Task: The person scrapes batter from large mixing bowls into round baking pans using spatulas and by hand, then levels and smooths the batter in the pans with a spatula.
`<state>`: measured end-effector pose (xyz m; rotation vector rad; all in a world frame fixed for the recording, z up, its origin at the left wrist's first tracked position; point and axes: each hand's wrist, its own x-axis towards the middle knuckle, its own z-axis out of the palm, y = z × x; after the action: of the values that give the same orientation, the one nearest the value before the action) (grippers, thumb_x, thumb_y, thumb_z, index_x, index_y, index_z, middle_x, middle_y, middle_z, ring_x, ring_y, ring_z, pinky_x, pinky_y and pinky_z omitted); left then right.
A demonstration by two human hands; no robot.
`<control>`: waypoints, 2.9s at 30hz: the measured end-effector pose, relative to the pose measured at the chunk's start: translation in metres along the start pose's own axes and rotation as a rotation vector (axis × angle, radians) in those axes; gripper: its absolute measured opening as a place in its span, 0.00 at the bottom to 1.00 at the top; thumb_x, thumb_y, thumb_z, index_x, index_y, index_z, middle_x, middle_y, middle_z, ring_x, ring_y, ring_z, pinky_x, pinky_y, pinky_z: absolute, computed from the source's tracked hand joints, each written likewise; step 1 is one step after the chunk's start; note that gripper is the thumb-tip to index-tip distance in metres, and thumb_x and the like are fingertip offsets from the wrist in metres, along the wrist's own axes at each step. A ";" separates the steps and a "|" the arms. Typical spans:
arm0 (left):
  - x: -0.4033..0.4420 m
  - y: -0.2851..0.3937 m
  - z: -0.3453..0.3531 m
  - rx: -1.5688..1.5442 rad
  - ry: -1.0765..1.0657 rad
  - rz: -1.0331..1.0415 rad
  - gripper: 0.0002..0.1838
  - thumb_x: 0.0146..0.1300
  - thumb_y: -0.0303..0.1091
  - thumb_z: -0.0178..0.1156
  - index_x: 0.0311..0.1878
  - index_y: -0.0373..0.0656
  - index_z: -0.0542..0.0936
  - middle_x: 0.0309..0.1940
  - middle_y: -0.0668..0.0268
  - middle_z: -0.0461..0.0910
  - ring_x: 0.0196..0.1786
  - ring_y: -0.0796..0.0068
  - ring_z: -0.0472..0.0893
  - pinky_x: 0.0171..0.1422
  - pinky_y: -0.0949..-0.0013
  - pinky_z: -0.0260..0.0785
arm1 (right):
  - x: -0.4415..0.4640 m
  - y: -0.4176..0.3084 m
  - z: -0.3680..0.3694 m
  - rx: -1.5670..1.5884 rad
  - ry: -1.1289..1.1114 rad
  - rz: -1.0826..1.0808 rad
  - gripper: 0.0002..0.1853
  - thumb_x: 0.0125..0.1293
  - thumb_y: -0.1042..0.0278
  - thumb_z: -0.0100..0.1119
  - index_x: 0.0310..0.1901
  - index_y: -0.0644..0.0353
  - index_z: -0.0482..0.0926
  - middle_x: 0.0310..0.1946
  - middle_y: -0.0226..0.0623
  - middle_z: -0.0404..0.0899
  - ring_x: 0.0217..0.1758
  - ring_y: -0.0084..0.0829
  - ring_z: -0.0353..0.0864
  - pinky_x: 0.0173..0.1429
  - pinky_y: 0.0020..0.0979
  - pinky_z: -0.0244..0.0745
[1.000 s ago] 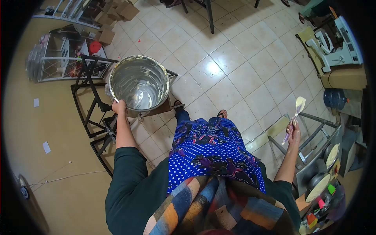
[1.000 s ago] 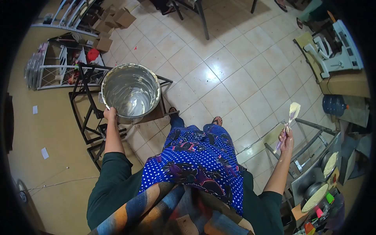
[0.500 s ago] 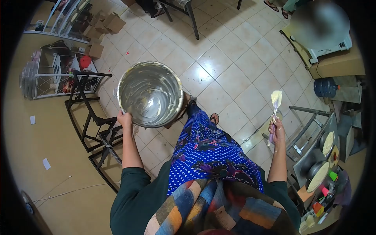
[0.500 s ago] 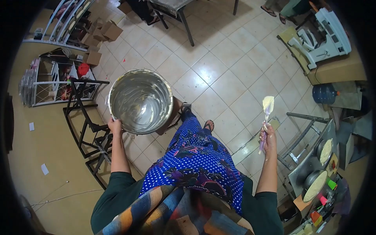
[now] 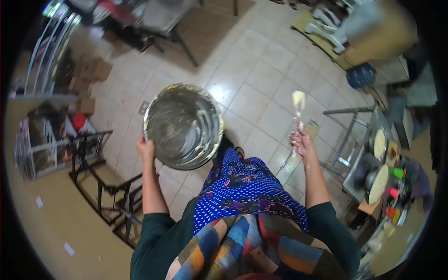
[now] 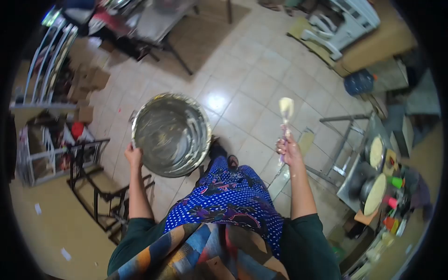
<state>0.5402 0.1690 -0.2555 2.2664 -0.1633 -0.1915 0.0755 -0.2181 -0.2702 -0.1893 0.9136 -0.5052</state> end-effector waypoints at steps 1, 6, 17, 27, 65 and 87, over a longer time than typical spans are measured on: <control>0.007 0.001 0.009 0.016 -0.017 0.018 0.17 0.38 0.19 0.50 0.36 0.31 0.78 0.24 0.68 0.76 0.26 0.79 0.73 0.29 0.74 0.65 | -0.002 -0.006 -0.006 -0.041 -0.032 0.019 0.16 0.70 0.60 0.45 0.58 0.47 0.67 0.24 0.29 0.66 0.19 0.18 0.60 0.20 0.18 0.57; 0.013 0.029 0.041 0.186 -0.028 0.129 0.19 0.41 0.22 0.50 0.40 0.34 0.80 0.28 0.65 0.80 0.30 0.76 0.77 0.36 0.71 0.69 | -0.032 -0.033 -0.067 -0.186 0.096 -0.058 0.13 0.71 0.62 0.42 0.55 0.47 0.69 0.21 0.27 0.65 0.13 0.15 0.56 0.14 0.17 0.50; -0.058 0.111 0.124 0.227 -0.176 0.407 0.25 0.44 0.19 0.47 0.50 0.29 0.77 0.41 0.56 0.83 0.42 0.66 0.82 0.50 0.68 0.70 | -0.123 -0.119 -0.189 -0.414 0.213 -0.121 0.12 0.72 0.61 0.43 0.49 0.50 0.75 0.21 0.25 0.64 0.14 0.13 0.55 0.14 0.15 0.47; -0.135 0.237 0.296 0.130 -0.302 0.728 0.16 0.41 0.25 0.52 0.36 0.30 0.78 0.31 0.46 0.79 0.36 0.56 0.81 0.43 0.62 0.70 | -0.123 -0.160 -0.199 -0.485 0.235 -0.219 0.12 0.72 0.60 0.45 0.51 0.51 0.75 0.20 0.22 0.64 0.15 0.11 0.55 0.14 0.13 0.48; -0.219 0.440 0.477 0.129 -0.883 0.647 0.06 0.38 0.18 0.50 0.25 0.32 0.70 0.17 0.52 0.58 0.19 0.75 0.63 0.25 0.70 0.58 | 0.227 -0.179 -0.158 -2.410 0.092 -0.332 0.12 0.60 0.70 0.50 0.44 0.57 0.80 0.38 0.42 0.82 0.43 0.36 0.83 0.41 0.35 0.80; -0.243 0.389 0.445 -0.096 -0.750 0.284 0.07 0.46 0.15 0.50 0.28 0.32 0.75 0.22 0.76 0.71 0.27 0.89 0.66 0.30 0.81 0.59 | 0.226 -0.056 -0.059 -1.200 -0.246 -0.544 0.12 0.63 0.67 0.49 0.42 0.62 0.79 0.35 0.55 0.79 0.43 0.54 0.78 0.48 0.45 0.72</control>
<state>0.1958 -0.3681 -0.2229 1.9472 -0.8384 -0.8679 0.1237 -0.3754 -0.4447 -1.5846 0.8163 -0.3538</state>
